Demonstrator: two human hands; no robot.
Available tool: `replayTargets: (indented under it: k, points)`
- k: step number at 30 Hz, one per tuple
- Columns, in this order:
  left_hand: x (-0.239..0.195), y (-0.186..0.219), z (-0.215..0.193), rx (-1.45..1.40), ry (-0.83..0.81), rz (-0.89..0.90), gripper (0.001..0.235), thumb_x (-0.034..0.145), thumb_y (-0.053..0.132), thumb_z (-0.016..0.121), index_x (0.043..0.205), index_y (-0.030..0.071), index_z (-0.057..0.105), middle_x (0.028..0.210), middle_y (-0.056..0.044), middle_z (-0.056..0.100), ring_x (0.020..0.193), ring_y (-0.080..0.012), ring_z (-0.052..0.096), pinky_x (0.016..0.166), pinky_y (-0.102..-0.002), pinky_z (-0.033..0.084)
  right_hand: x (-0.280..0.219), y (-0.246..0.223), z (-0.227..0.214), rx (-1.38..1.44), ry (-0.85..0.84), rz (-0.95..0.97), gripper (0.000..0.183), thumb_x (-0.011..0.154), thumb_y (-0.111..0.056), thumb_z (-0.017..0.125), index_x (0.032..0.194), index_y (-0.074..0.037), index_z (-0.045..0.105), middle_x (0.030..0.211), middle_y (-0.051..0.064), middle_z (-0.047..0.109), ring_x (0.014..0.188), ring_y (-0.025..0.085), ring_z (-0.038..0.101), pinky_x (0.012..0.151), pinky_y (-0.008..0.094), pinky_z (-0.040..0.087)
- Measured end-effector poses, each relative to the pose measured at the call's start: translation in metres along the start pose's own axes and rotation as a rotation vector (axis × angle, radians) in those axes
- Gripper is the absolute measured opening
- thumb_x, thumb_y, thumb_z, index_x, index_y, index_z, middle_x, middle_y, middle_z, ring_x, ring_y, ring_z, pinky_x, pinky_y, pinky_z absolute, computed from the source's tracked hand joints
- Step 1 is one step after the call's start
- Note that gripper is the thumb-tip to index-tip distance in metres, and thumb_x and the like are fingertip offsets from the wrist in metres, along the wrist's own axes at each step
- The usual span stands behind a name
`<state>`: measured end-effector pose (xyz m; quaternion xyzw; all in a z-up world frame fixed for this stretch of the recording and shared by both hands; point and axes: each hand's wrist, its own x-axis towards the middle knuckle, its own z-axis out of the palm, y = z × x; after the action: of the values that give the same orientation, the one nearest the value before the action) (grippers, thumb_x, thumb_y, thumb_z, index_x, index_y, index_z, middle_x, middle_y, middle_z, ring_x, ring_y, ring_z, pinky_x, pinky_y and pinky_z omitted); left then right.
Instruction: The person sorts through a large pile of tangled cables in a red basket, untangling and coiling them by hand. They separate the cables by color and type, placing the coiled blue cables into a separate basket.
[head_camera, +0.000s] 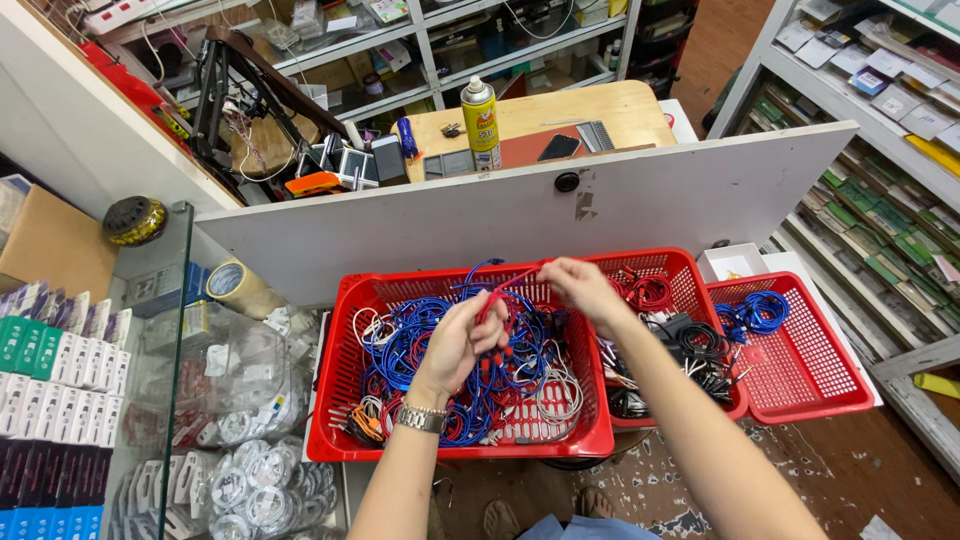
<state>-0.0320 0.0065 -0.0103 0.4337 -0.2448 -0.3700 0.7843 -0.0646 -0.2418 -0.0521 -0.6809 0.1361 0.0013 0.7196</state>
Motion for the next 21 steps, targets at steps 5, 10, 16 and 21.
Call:
replayTargets:
  k: [5, 10, 16, 21]
  points:
    - [0.022, 0.015, -0.003, 0.001, 0.237, 0.13, 0.025, 0.106, 0.021, 0.043, 0.106, 0.002, 0.058, 0.076, 0.001, 0.057, 0.077, -0.0138, 0.061, 0.101, -0.038, 0.055, -0.052, 0.028, 0.086, -0.211, -0.376, 0.058, 0.038, 0.103, -0.036, 0.051, 0.095, -0.009, 0.076, 0.065, -0.004, 0.059, 0.057, 0.007, 0.054, 0.054, 0.023, 0.044]
    - [0.012, 0.018, -0.026, 0.645, 0.319, -0.027, 0.022, 0.105, 0.021, 0.046, 0.107, 0.003, 0.058, 0.078, 0.005, 0.067, 0.079, -0.0079, 0.069, 0.087, -0.037, 0.054, -0.056, -0.015, 0.054, -0.155, -0.535, 0.166, 0.026, 0.102, -0.03, 0.055, 0.102, -0.01, 0.071, 0.066, -0.009, 0.05, 0.054, 0.003, 0.038, 0.048, 0.021, 0.03]
    - [-0.011, 0.005, -0.023, 0.183, -0.003, -0.112, 0.037, 0.114, 0.024, 0.041, 0.101, -0.002, 0.064, 0.062, 0.007, 0.04, 0.054, -0.0065, 0.044, 0.079, -0.033, 0.057, -0.004, -0.023, 0.01, 0.128, -0.124, 0.016, 0.021, 0.101, -0.027, 0.061, 0.101, -0.009, 0.071, 0.066, -0.01, 0.047, 0.055, 0.003, 0.035, 0.049, 0.021, 0.027]
    - [0.0, 0.022, -0.002, -0.385, 0.082, 0.151, 0.023, 0.11, 0.013, 0.043, 0.107, -0.002, 0.061, 0.07, 0.003, 0.054, 0.067, -0.0115, 0.058, 0.09, -0.038, 0.057, -0.033, 0.007, 0.067, -0.198, -0.155, 0.012, 0.026, 0.101, -0.031, 0.06, 0.107, -0.012, 0.077, 0.072, -0.008, 0.065, 0.062, 0.0, 0.054, 0.055, 0.019, 0.041]
